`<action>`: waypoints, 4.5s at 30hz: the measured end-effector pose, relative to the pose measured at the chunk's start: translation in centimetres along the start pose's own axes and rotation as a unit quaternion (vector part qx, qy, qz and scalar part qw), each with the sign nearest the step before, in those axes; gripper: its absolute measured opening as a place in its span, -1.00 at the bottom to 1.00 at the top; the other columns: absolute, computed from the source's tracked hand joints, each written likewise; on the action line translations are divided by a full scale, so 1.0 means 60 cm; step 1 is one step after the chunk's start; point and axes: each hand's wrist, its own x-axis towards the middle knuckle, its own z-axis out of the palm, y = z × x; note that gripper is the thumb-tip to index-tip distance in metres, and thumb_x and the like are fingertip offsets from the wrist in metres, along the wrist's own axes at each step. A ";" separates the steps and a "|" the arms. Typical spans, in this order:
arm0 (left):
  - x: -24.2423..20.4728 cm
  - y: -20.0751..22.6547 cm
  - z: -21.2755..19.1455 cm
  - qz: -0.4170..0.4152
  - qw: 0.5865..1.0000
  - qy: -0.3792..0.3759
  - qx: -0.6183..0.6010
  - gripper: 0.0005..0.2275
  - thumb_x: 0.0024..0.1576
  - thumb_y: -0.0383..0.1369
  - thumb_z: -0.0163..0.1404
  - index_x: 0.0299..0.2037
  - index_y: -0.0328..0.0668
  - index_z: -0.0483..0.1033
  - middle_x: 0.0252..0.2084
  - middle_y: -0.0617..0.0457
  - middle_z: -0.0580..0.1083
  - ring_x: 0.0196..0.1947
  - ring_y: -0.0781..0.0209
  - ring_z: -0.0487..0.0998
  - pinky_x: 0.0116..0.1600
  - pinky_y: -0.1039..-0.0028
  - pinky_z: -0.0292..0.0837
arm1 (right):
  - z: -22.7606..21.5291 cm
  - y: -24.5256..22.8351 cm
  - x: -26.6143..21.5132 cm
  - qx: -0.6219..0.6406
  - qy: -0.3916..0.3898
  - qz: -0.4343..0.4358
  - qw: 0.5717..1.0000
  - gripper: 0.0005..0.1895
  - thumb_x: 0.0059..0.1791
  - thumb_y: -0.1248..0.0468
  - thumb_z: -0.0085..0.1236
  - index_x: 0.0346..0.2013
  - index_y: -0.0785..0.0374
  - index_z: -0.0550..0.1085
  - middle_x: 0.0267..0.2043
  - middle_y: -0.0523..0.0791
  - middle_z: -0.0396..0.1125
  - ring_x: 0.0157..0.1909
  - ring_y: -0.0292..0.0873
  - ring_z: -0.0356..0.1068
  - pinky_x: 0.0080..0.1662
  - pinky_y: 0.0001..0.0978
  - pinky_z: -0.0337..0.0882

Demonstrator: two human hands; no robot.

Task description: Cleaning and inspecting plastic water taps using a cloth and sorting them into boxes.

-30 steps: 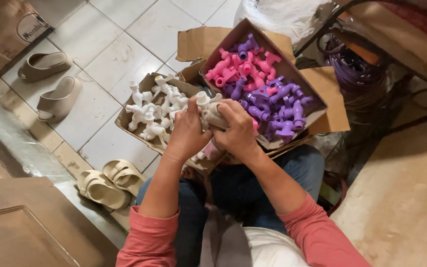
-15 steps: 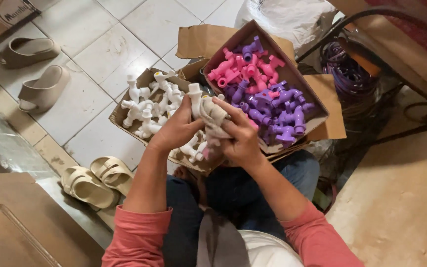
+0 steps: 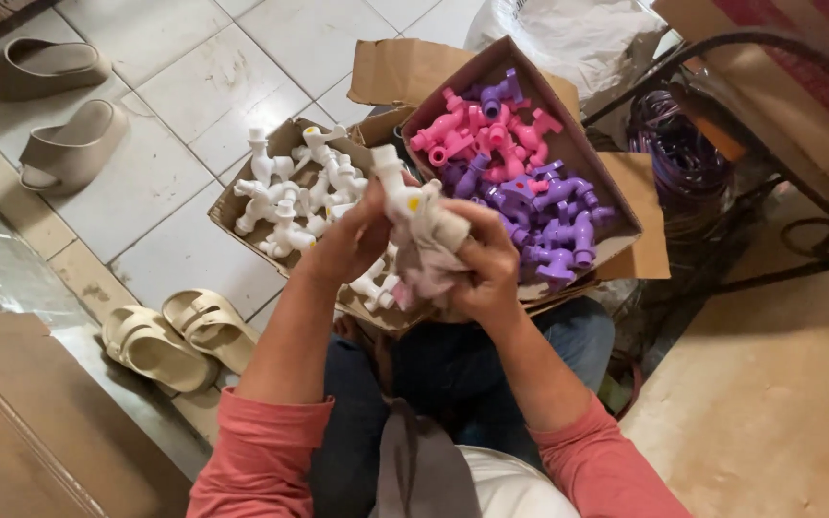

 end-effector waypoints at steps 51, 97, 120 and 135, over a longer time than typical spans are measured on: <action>0.040 0.030 0.144 0.175 0.929 0.296 -0.138 -0.43 0.30 0.21 -0.34 0.32 0.05 0.29 0.20 0.06 0.45 0.19 0.19 0.44 0.42 0.24 0.24 | 0.061 -0.001 0.032 -0.119 0.065 -0.068 0.988 -0.65 -0.19 0.46 0.03 -0.17 0.32 0.61 0.22 0.03 0.36 -0.03 0.08 0.44 0.08 -0.28 0.40; -0.015 0.051 0.071 0.100 0.946 0.018 0.308 -0.40 0.33 0.09 -0.27 0.46 -0.12 0.16 0.40 0.00 0.30 0.38 0.30 0.25 0.51 0.36 -0.09 | 0.038 0.054 0.031 0.226 -0.083 0.221 0.945 -0.43 -0.28 0.44 0.33 0.01 0.17 0.46 -0.27 -0.20 0.35 -0.23 -0.25 0.31 -0.11 -0.37 0.41; -0.071 0.061 -0.232 -0.095 0.515 0.528 0.669 -0.75 0.12 -0.15 0.16 -0.18 -0.03 0.42 -0.19 -0.06 0.53 -0.03 -0.17 0.57 0.08 0.12 0.47 | -0.137 0.133 -0.115 -0.059 0.063 0.303 0.949 -0.71 -0.12 0.30 0.42 -0.14 0.06 0.54 -0.35 -0.05 0.47 -0.16 -0.12 0.52 0.00 -0.26 0.46; -0.054 0.075 -0.167 -0.373 0.545 0.347 0.666 -0.47 0.08 0.02 0.06 0.23 0.00 0.49 0.25 -0.11 0.44 0.36 -0.12 0.32 0.38 -0.22 -0.02 | -0.140 0.116 -0.144 -0.009 0.040 0.346 0.937 -0.64 -0.17 0.37 0.41 -0.09 0.14 0.55 -0.32 -0.02 0.49 -0.15 -0.13 0.49 0.04 -0.14 0.45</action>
